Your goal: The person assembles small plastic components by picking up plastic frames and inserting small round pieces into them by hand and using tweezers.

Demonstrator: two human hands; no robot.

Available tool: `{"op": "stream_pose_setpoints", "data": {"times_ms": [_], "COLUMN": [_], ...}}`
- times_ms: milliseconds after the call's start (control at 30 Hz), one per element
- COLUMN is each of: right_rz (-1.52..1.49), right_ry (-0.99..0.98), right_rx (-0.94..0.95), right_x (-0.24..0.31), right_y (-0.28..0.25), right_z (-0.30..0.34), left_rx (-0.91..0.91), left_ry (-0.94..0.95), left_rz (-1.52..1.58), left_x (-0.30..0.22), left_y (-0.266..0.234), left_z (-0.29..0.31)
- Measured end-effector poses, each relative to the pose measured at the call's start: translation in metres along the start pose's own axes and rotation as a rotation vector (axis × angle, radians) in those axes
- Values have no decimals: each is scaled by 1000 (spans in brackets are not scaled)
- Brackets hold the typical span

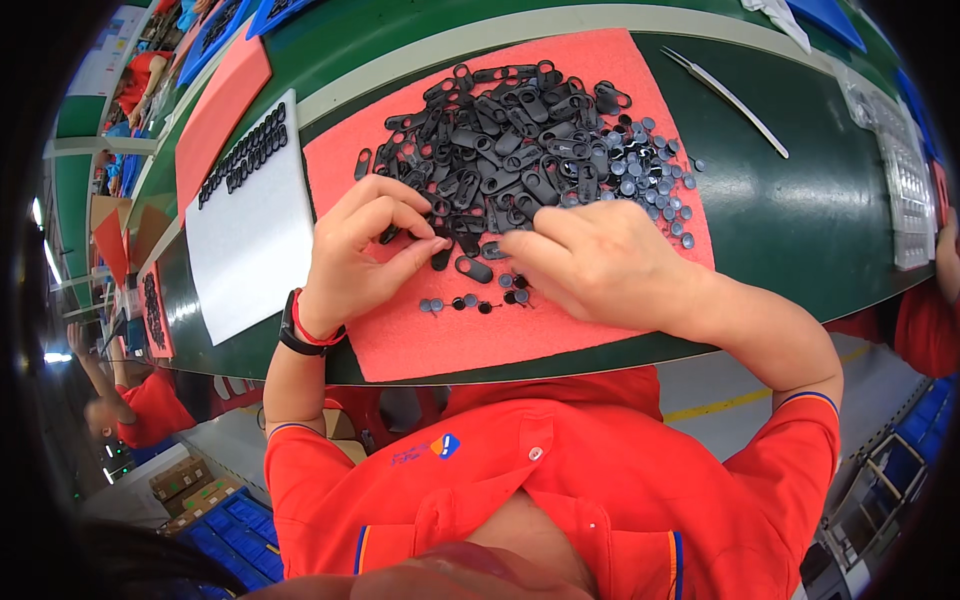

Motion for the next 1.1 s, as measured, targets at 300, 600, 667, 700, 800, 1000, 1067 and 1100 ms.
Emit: {"op": "stream_pose_setpoints", "data": {"times_ms": [300,600,667,700,800,1000,1067,1100], "right_rz": [146,91,86,85,79,78,75,74], "right_ry": [159,203,213,216,216,225,222,227], "right_rx": [12,-39,-50,-67,-122,-165,-173,-171], "right_x": [-12,-10,-11,-12,-17,-23,-24,-24], "right_y": [-1,-8,-12,-14,-19,-26,-26,-26], "right_z": [2,-2,-2,-2,-3,-4,-4,-4], "left_rx": [-92,-43,7,10,15,26,67,67], "left_ry": [70,80,46,51,-11,-53,-103,-103], "left_rz": [-111,-231,-258,-259,-259,-242,-157,-157], "left_x": [-5,-19,-21,-21,-21,-21,-21,-21], "left_y": [5,25,27,28,27,28,29,29], "left_z": [-5,-27,-29,-29,-30,-31,-31,-32]}}
Point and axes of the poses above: each hand's wrist, its own z-axis away from the middle knuckle, its own y-axis out of the palm, x = y × z, the point moved 1 cm from there along -z, towards the middle knuckle, and after that the axes turned 3 degrees about z, right-handed, at the moved point
